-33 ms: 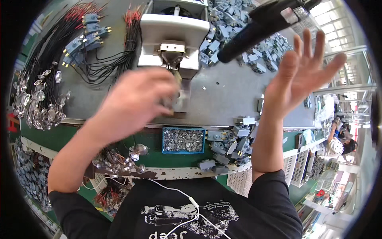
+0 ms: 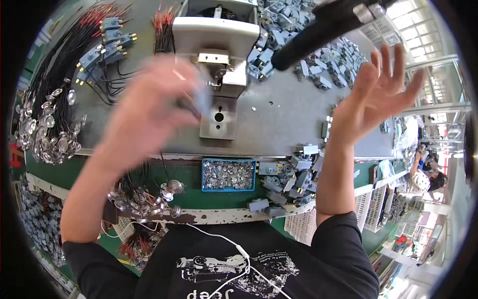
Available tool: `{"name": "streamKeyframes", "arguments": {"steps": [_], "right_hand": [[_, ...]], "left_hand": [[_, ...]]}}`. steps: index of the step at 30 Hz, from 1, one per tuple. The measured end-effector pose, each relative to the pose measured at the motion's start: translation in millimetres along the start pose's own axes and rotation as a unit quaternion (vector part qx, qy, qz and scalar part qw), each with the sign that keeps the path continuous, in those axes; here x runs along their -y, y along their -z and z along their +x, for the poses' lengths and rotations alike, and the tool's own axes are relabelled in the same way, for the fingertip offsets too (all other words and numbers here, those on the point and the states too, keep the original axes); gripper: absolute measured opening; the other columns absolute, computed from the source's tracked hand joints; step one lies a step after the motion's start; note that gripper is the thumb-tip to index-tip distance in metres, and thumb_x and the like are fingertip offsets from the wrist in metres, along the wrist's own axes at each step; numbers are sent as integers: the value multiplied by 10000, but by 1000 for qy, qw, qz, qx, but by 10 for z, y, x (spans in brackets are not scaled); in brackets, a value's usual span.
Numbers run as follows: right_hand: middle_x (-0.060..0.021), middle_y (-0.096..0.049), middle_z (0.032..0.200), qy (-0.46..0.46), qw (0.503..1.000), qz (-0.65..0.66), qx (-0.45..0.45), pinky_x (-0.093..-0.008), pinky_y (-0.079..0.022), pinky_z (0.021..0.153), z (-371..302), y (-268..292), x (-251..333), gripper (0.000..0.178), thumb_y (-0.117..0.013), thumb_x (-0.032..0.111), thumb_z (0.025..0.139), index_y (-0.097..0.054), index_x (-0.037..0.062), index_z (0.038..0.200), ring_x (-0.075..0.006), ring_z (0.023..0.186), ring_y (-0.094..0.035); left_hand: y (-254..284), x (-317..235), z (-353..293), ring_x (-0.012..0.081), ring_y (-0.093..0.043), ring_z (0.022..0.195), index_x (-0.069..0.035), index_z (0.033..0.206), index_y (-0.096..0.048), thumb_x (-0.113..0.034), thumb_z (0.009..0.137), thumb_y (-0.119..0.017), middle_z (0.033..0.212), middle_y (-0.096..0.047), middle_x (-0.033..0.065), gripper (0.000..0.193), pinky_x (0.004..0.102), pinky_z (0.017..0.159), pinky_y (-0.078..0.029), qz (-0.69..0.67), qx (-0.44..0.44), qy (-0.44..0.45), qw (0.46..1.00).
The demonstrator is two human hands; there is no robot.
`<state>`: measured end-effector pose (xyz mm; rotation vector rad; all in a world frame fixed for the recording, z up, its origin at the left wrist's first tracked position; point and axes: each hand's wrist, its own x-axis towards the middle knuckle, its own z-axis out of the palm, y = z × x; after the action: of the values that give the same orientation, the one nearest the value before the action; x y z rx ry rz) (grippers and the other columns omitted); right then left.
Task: Assembling small components using an electric screwdriver on a production line.
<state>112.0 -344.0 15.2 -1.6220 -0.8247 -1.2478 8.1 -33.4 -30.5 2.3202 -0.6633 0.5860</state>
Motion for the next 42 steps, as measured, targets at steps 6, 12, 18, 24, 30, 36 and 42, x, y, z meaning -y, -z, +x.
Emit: {"name": "streamKeyframes", "arguments": {"steps": [6, 12, 18, 24, 30, 36, 42], "right_hand": [[-221, -664, 1305, -222, 752, -409, 466, -457, -499, 1026, -658, 714, -1138, 452, -616, 106, 928, -597, 77, 1379, -393, 1196, -634], [-154, -683, 1307, -326, 819, -183, 436, -360, -557, 942, -523, 745, -462, 404, -644, 165, 1005, -601, 61, 1394, -277, 1135, -698], [-211, -614, 1305, -570, 666, 365, 314, -471, -649, 854, -547, -24, 690, 500, -508, 142, 1081, -350, 53, 1547, -349, 1128, -694], [-134, -599, 1312, -562, 662, 350, 352, -366, -566, 1009, -602, -226, 788, 582, -728, 109, 972, -466, 47, 1487, -242, 1166, -671], [-116, -604, 1322, -486, 725, 182, 452, -340, -555, 946, -509, -213, 901, 643, -784, 15, 893, -494, 76, 1464, -195, 1139, -666], [-136, -649, 1344, -230, 781, 37, 580, -397, -565, 915, -605, -268, 681, 543, -617, -77, 857, -575, 125, 1359, -315, 1081, -692], [-118, -645, 1376, -82, 780, -93, 613, -438, -565, 913, -509, -317, 702, 507, -603, -65, 812, -732, 197, 1227, -354, 1083, -676]], "left_hand": [[929, 1053, 68, 171, -616, 1167, -72, 1386, -607, -186, 1060, -601, 1395, -628, 64, 345, 297, 1038, -456, 135, -253, 106, 952], [757, 140, -18, 174, -636, 998, -44, 1161, -662, -49, 957, -670, 1101, -678, 53, 205, 319, 917, -502, 31, -1, 140, 990], [641, -281, -188, 293, -673, 934, -64, 1084, -701, -147, 821, -767, 1059, -740, 77, 284, 419, 844, -528, 5, 448, 186, 875], [414, -362, -338, 215, -654, 968, -107, 1160, -730, -193, 806, -778, 1103, -723, 11, 367, 371, 887, -487, 63, 400, 49, 913], [529, -267, -99, 240, -650, 901, -98, 957, -681, -220, 816, -771, 898, -653, 30, 207, 384, 796, -493, 66, 351, -22, 934], [542, -128, 37, 281, -626, 823, -98, 883, -704, -166, 797, -794, 843, -613, 43, 142, 389, 737, -495, -72, 340, 74, 935], [521, -223, 159, 269, -648, 823, -124, 866, -770, -232, 806, -779, 808, -608, 50, 124, 395, 709, -508, -1, 390, 30, 920]]}}
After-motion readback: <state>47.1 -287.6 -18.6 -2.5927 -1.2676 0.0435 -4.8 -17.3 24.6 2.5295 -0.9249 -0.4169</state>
